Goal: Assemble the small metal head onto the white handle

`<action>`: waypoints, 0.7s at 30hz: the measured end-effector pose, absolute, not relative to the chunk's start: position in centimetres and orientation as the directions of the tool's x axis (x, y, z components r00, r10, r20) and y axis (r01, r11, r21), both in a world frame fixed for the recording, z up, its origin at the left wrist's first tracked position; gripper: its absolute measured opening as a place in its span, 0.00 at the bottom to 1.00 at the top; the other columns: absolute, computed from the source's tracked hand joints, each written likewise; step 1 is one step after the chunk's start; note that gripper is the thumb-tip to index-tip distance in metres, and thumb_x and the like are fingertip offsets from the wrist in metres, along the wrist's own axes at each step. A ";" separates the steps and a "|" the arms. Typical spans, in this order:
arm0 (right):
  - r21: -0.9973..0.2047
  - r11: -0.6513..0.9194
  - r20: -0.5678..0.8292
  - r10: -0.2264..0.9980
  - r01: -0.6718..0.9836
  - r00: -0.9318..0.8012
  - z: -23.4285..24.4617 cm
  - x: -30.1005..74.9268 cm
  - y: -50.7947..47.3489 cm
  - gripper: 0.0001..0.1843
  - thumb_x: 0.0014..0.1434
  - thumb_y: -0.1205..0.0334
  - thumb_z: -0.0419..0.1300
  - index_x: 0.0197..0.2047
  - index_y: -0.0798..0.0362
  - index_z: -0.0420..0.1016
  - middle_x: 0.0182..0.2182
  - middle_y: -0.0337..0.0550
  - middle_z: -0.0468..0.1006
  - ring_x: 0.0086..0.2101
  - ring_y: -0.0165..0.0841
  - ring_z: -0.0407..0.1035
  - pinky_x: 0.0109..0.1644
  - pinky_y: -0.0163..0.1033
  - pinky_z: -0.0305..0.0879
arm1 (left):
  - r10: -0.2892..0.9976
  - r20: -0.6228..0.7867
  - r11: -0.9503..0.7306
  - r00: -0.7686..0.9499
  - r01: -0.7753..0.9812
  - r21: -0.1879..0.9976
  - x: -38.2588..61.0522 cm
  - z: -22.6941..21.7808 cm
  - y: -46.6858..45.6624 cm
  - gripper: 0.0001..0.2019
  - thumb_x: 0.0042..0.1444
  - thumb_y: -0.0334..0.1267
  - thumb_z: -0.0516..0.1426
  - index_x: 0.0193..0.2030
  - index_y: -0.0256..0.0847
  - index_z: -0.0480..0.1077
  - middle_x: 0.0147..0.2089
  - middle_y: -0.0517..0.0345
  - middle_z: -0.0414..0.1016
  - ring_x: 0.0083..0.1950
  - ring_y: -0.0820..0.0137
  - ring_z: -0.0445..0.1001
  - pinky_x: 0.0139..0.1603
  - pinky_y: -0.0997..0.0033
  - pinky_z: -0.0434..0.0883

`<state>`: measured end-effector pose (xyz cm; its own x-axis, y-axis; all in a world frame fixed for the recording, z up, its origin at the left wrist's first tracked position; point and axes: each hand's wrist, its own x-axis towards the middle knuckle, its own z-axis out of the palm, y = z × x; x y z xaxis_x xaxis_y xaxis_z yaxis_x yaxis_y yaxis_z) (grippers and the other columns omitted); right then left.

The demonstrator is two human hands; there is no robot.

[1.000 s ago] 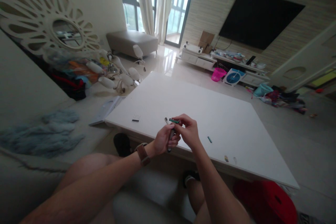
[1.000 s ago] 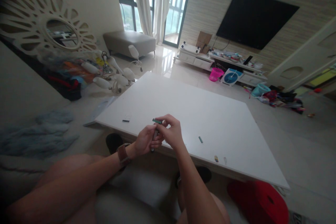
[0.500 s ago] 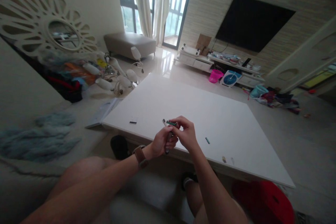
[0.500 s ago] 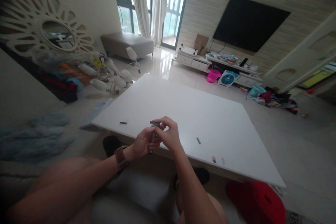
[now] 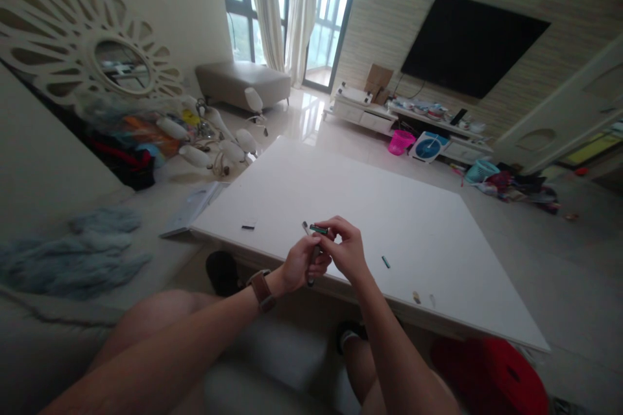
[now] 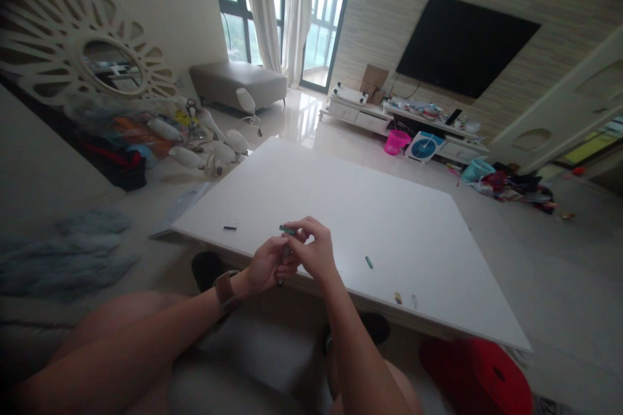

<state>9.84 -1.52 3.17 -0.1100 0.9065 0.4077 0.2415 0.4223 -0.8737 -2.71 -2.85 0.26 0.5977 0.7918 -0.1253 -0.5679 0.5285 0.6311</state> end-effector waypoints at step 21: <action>-0.837 0.431 0.425 0.900 0.337 -0.095 2.8 9.6 -1.9 0.14 0.56 0.67 0.64 0.46 0.46 0.80 0.33 0.38 0.73 0.30 0.31 0.64 0.37 0.38 0.63 | 0.795 -0.151 0.555 0.588 -0.604 0.572 -2.6 -0.1 -2.4 0.16 0.51 0.51 0.57 0.34 0.39 0.63 0.19 0.69 0.54 0.16 0.81 0.47 0.16 0.80 0.42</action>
